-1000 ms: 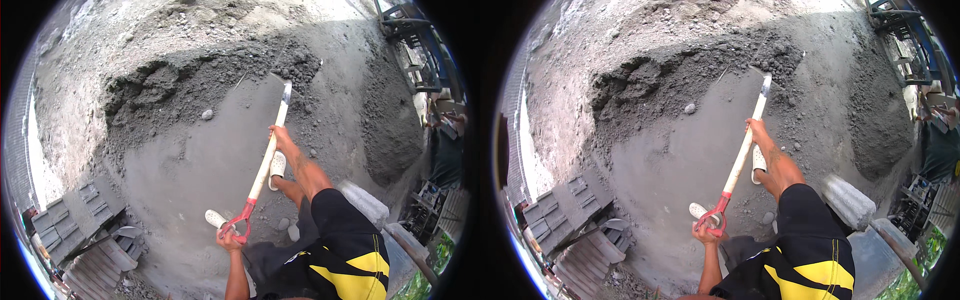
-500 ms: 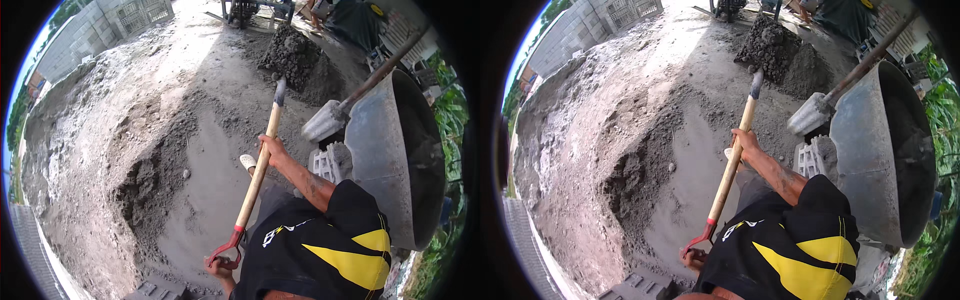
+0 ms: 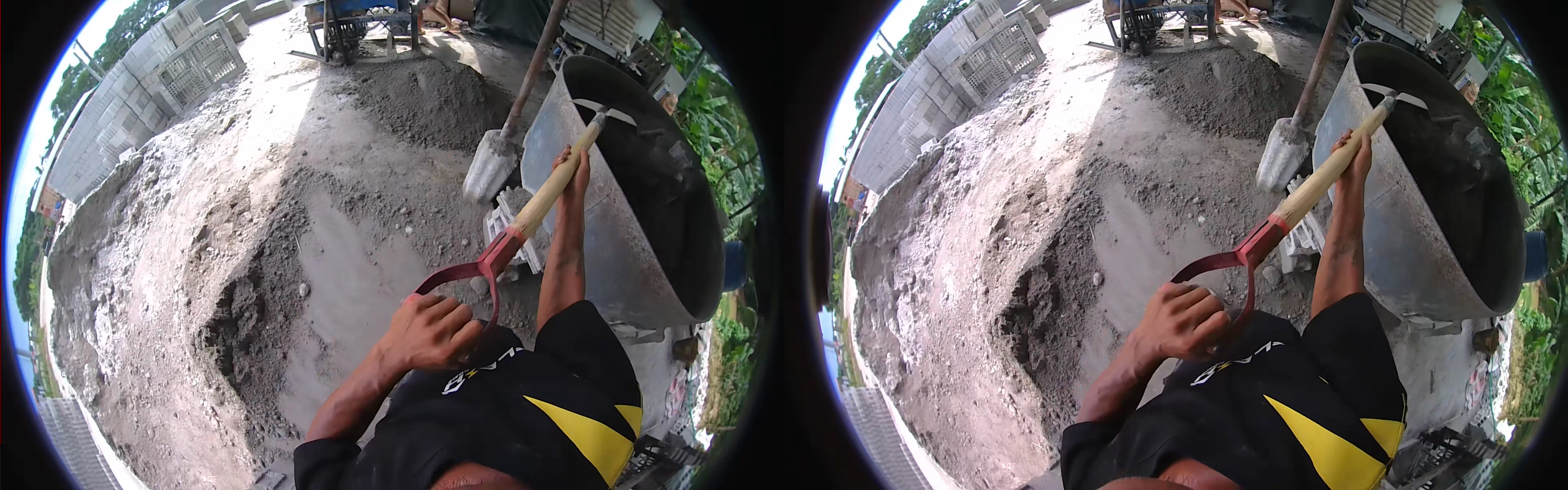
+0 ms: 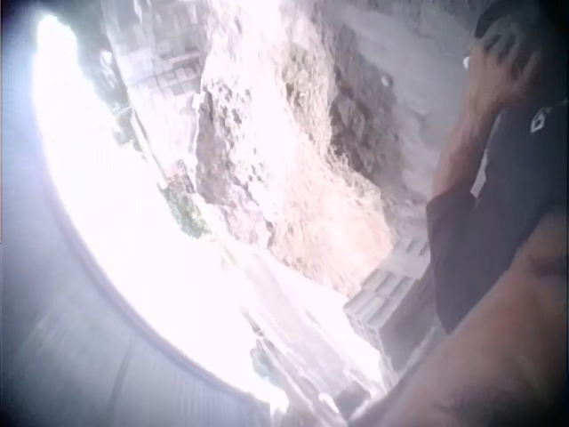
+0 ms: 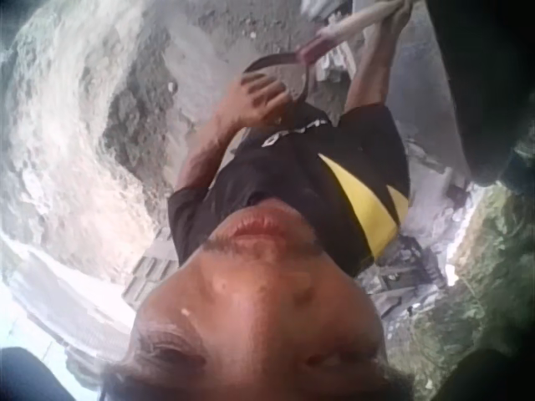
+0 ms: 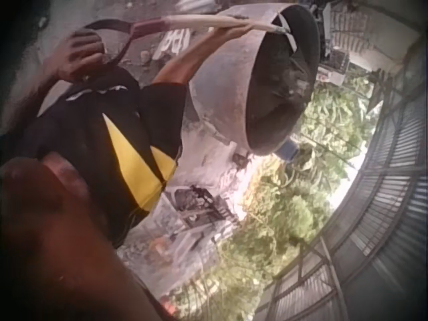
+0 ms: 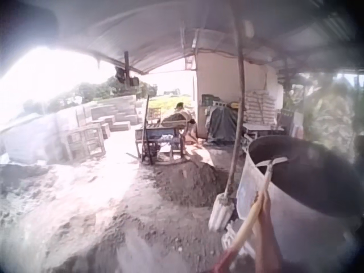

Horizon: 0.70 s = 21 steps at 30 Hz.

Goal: The person uses a shovel to move a pile of dry cement mix toward a cement mixer. They then scoop water from a large blue barrel using a white plastic container and pour it into the rotating mixer multiple times to combine with the dry mix.

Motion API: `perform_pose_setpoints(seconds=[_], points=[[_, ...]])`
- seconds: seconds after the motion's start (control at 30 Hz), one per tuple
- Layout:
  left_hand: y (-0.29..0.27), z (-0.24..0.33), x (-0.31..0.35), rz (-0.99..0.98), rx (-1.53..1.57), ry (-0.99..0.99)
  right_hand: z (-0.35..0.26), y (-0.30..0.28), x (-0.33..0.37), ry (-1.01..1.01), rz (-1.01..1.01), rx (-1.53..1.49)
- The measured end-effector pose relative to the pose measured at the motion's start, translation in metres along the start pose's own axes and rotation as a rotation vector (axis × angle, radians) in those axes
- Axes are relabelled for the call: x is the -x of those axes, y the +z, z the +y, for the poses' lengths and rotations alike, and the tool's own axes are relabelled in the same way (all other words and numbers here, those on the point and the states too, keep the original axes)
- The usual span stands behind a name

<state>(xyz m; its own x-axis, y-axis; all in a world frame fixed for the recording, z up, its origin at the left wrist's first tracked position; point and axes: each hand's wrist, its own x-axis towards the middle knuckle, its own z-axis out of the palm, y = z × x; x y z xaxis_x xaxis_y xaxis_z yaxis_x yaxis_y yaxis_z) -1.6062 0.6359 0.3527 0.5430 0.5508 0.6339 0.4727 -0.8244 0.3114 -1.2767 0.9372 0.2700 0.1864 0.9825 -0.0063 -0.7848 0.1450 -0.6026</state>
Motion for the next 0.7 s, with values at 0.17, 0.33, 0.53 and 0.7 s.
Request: perform_pose_setpoints(seconds=[0.17, 0.33, 0.53, 0.7], points=[[0.016, -0.023, 0.149, 0.647, 0.109, -0.485, 0.066, 0.08, 0.082, 0.116, 0.092, 0.311], [0.052, 0.035, 0.25, 1.333, 0.405, -1.065, 0.157, 0.172, 0.075, 0.325, -0.353, 0.183], [0.09, 0.14, 0.258, 1.907, 0.305, -1.335, 0.372, 0.194, 0.13, 0.964, -0.467, 0.306], [0.108, 0.242, 0.246, 2.386, 0.077, -1.418, 0.541, 0.11, 0.33, 1.463, -0.494, 0.854]])
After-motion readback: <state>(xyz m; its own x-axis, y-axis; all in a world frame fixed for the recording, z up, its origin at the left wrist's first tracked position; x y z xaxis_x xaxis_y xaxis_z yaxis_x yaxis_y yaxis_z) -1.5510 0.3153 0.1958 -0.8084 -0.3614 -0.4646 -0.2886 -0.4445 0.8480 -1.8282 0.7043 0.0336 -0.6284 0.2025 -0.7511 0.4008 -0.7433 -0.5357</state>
